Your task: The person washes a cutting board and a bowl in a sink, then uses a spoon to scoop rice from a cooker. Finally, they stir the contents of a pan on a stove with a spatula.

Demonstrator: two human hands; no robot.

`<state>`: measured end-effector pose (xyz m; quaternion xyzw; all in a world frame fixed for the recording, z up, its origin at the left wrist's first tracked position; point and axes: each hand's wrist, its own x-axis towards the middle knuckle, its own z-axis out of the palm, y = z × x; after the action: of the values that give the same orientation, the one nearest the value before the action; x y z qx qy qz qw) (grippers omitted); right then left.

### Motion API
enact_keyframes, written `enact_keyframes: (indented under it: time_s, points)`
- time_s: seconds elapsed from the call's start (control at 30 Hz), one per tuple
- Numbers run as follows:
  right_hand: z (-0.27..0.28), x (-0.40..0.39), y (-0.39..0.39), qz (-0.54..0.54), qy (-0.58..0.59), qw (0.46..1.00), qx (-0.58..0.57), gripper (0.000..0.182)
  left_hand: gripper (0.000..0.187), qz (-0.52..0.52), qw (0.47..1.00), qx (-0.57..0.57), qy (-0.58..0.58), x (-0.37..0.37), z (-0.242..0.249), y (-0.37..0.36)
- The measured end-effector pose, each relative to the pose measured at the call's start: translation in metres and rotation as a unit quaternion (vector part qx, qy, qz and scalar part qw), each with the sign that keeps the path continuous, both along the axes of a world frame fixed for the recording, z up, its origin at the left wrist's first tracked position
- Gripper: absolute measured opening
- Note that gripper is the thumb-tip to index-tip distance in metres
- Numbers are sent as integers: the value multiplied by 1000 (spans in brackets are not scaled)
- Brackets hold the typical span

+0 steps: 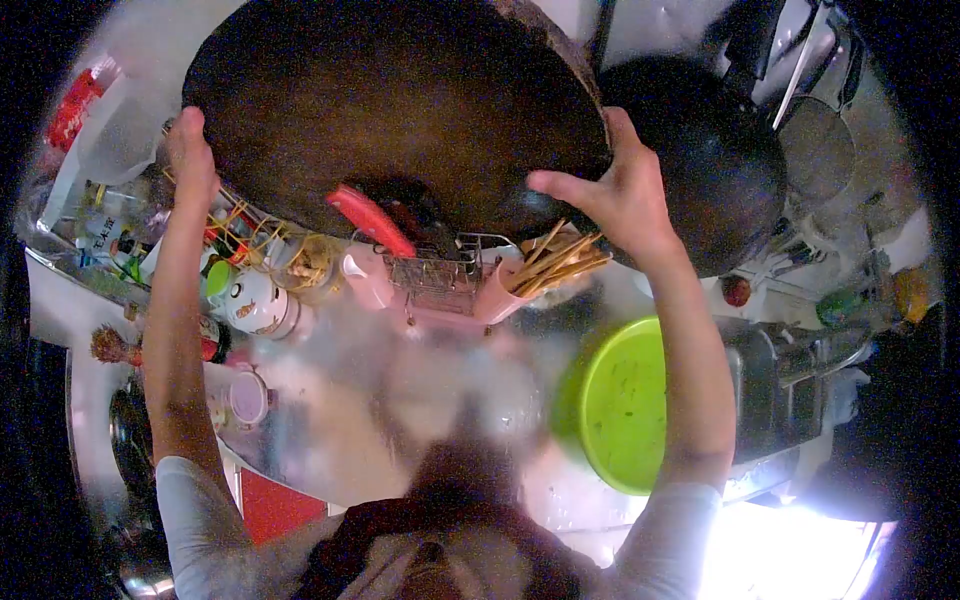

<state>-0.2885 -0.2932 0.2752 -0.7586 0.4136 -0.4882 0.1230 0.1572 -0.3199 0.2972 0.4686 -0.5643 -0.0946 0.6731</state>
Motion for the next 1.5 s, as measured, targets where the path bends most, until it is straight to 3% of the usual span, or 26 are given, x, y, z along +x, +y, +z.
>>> enact_keyframes:
  time_s: [0.07,0.2,0.23,0.27,0.37,0.43,0.8,0.9,0.97,1.03,1.1,1.3,1.4,1.5]
  points:
    - [-4,3,-1,23,25,999,21,70,49,-44,999,-18,-7,2,-7,0]
    - [-9,8,-4,26,59,995,71,71,38,-3,1000,2,6,-14,-18,4]
    - [-7,12,0,-3,91,988,123,69,37,-45,999,-6,-31,-12,-22,4]
    - [-5,16,1,-33,124,977,173,68,36,-18,999,1,-40,-13,-26,6]
    - [-15,18,-3,-15,128,977,169,65,34,0,999,16,-46,-22,-38,11]
    - [-16,20,-4,-18,142,976,162,64,34,-53,998,-5,-30,-21,-50,9]
    - [-33,18,-18,-5,201,970,137,58,39,68,986,53,-142,-24,-79,6]
    - [-24,23,-20,3,225,964,144,54,46,74,960,77,-261,-40,-64,13]
    - [-29,19,-19,-32,300,949,89,51,49,41,955,109,-272,-47,-54,10]
    - [-32,13,-13,-55,293,946,127,52,50,87,912,55,-396,-59,-52,5]
    - [-37,8,-12,-83,313,941,97,55,51,81,918,81,-379,-73,-52,8]
    - [-21,11,6,-102,321,940,58,42,57,36,917,137,-373,-63,-45,4]
    - [-22,-4,53,-62,169,981,-65,43,61,50,922,161,-349,-63,-49,6]
    - [-52,-43,122,-103,123,987,-30,38,65,29,921,194,-337,-68,-44,14]
